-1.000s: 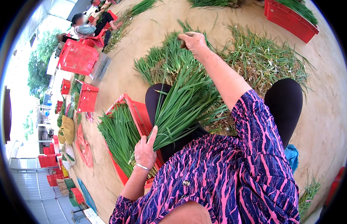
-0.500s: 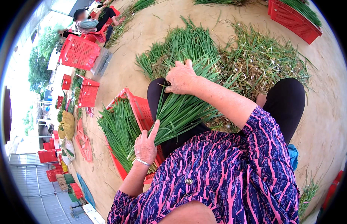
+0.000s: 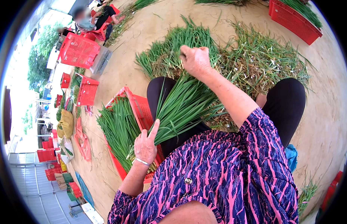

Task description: The person sorts bunches of green onions by hand, stripping off outer leaves and roots, and places the cleaned bunches into a red plastic crate.

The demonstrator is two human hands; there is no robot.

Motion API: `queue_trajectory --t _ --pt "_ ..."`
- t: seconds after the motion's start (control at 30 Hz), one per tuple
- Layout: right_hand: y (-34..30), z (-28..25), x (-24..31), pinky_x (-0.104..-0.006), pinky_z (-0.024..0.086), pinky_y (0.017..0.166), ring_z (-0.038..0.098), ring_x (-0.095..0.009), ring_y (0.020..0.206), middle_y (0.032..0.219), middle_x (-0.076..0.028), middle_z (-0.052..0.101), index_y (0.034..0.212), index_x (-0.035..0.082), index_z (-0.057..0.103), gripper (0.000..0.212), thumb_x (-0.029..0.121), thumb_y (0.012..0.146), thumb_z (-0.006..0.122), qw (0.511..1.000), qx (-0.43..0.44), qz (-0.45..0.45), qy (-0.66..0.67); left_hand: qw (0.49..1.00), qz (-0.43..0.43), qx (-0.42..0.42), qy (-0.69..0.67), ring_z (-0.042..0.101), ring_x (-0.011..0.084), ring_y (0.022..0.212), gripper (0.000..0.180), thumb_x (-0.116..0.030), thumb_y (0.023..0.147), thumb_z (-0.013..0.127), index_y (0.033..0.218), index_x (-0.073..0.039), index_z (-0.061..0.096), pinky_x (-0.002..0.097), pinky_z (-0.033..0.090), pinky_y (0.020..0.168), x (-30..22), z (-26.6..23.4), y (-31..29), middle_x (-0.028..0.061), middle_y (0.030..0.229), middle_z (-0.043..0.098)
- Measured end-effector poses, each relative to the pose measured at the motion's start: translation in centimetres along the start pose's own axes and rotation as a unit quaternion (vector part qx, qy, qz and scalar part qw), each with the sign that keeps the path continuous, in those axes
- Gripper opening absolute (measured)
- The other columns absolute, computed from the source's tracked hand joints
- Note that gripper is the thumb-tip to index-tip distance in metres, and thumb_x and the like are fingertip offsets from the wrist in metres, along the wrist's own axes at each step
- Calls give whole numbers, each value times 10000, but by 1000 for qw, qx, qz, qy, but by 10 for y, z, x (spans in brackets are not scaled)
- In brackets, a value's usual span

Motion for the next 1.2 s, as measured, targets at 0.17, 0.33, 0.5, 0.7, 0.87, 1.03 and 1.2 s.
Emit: queue_trajectory --t 0.17,0.33,0.5,0.7,0.87,1.03,1.2 --pt "9 -53 -52 -526 362 924 509 -274 1164 1033 -57 641 1005 145 636 190 213 835 688 948 -209 61 -231 1000 -10 -12 -20 581 301 736 907 35 741 588 1527 -336 329 421 479 696 1 3 -1 113 846 484" --pt "-14 -73 -7 -488 366 892 527 -250 1010 900 -35 637 922 143 730 163 283 850 689 994 -41 -51 -85 1000 -15 -11 -15 581 301 731 901 36 742 582 1527 -330 332 422 484 689 2 4 -2 113 851 484" --pt "-51 -30 21 -448 351 821 513 -244 942 832 -15 575 860 144 718 192 301 917 624 989 115 -70 -62 1000 -10 -14 -3 579 300 725 887 31 752 572 1528 -324 330 421 487 685 2 4 -2 110 843 476" --pt "-58 -17 21 -482 338 879 532 -259 970 855 -30 636 851 141 709 274 401 898 637 989 143 -46 10 1000 -14 -8 1 577 303 726 878 27 765 569 1530 -329 326 425 487 691 2 4 -1 111 842 473" --pt "-65 -11 26 -483 329 899 544 -255 954 823 -8 642 837 129 692 227 348 808 743 989 129 -47 60 1000 -11 -8 1 578 309 733 888 32 759 573 1530 -333 325 427 486 694 2 5 1 113 844 474" --pt "-54 -21 3 -480 361 913 560 -242 887 785 -41 586 738 101 563 186 184 818 708 991 -77 -94 -57 1000 -20 -3 -21 584 321 750 914 38 733 592 1529 -324 326 432 489 703 3 1 -1 118 856 479" --pt "-29 -94 -79 -532 331 963 594 -250 1033 898 -59 687 868 137 695 237 372 843 695 954 19 203 -218 999 -34 -2 -40 590 333 771 941 42 707 612 1532 -303 321 440 498 713 5 9 -4 123 871 487"
Point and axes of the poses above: each hand's wrist, its own y-axis towards the middle knuckle, its own z-axis out of the palm, x = y × z, the point moved 3 cm from there along y, towards the middle knuckle
